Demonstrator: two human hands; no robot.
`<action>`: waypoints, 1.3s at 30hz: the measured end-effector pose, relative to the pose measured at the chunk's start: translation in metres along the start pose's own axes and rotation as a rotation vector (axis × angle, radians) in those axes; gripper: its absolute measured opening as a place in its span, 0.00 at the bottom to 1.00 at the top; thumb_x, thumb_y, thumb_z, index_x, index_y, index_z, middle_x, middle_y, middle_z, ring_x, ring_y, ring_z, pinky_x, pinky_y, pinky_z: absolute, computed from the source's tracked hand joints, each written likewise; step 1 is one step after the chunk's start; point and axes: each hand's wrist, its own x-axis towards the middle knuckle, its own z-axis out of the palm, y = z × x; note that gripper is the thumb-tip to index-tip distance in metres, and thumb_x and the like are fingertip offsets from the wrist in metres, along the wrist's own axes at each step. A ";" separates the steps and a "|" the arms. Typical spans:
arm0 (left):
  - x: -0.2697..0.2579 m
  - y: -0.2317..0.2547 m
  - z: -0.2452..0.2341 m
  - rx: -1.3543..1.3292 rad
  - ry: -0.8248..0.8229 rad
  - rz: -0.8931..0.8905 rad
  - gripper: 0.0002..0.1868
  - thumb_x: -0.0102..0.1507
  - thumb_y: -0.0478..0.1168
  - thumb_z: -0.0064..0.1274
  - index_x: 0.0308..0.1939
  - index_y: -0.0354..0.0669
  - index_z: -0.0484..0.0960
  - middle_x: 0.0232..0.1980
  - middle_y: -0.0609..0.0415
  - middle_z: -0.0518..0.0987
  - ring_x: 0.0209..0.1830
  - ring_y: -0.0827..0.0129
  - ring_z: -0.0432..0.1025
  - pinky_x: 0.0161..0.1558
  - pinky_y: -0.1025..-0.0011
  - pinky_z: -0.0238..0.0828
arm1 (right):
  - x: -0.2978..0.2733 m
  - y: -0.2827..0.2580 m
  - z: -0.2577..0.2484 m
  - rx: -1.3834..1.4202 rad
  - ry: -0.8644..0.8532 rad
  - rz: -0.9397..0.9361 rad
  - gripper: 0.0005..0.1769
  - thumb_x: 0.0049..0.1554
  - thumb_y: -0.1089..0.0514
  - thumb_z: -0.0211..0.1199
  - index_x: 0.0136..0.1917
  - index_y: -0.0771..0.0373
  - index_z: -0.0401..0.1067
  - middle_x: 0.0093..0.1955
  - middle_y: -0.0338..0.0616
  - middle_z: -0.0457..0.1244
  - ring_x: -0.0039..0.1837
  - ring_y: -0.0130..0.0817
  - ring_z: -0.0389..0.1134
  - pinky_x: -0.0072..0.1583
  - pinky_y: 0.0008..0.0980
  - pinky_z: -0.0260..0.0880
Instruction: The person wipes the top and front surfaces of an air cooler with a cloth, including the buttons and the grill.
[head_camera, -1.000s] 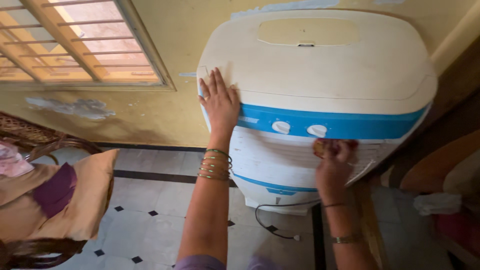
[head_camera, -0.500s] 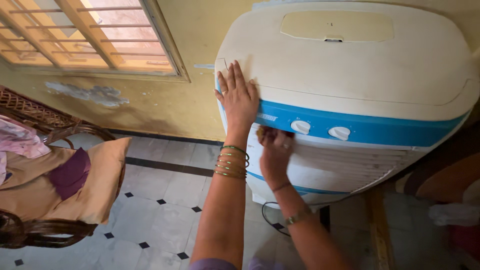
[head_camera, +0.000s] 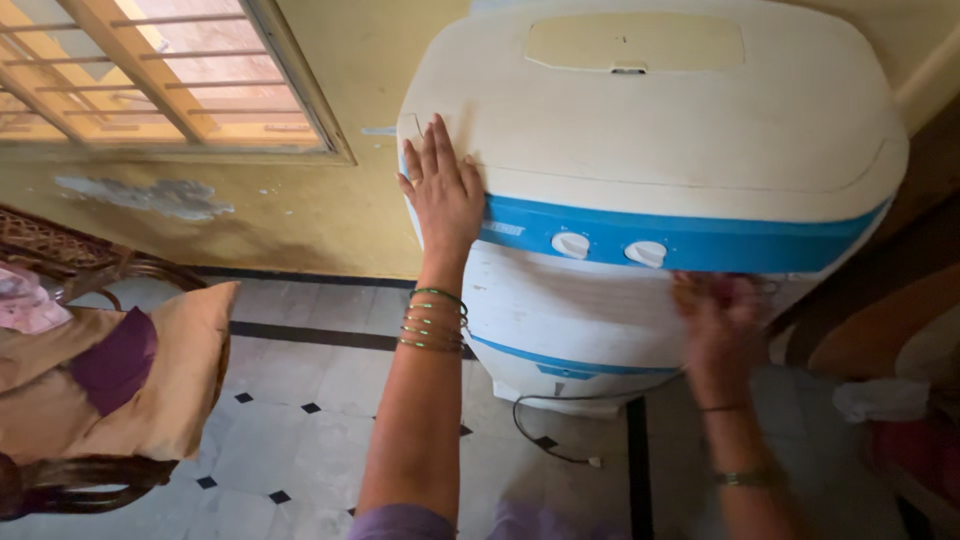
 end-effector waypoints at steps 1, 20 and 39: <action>0.000 0.000 0.000 0.005 0.002 0.001 0.36 0.71 0.48 0.40 0.82 0.48 0.49 0.81 0.45 0.60 0.82 0.35 0.44 0.73 0.31 0.38 | 0.002 -0.007 -0.021 0.060 0.108 0.027 0.13 0.70 0.58 0.63 0.58 0.72 0.70 0.47 0.40 0.65 0.45 0.27 0.64 0.43 0.26 0.62; -0.001 0.000 0.008 -0.001 0.028 -0.032 0.36 0.70 0.49 0.40 0.81 0.47 0.51 0.80 0.45 0.61 0.82 0.35 0.44 0.72 0.28 0.39 | -0.038 0.016 0.194 -0.562 0.014 -0.433 0.26 0.49 0.74 0.61 0.62 0.69 0.72 0.70 0.69 0.53 0.57 0.52 0.68 0.48 0.38 0.77; 0.000 -0.002 0.004 -0.003 0.027 -0.003 0.36 0.70 0.46 0.40 0.81 0.46 0.51 0.80 0.45 0.61 0.82 0.36 0.45 0.74 0.30 0.36 | 0.004 0.059 0.005 -0.786 -0.075 -0.706 0.08 0.64 0.63 0.62 0.58 0.57 0.70 0.74 0.48 0.62 0.70 0.51 0.64 0.71 0.53 0.65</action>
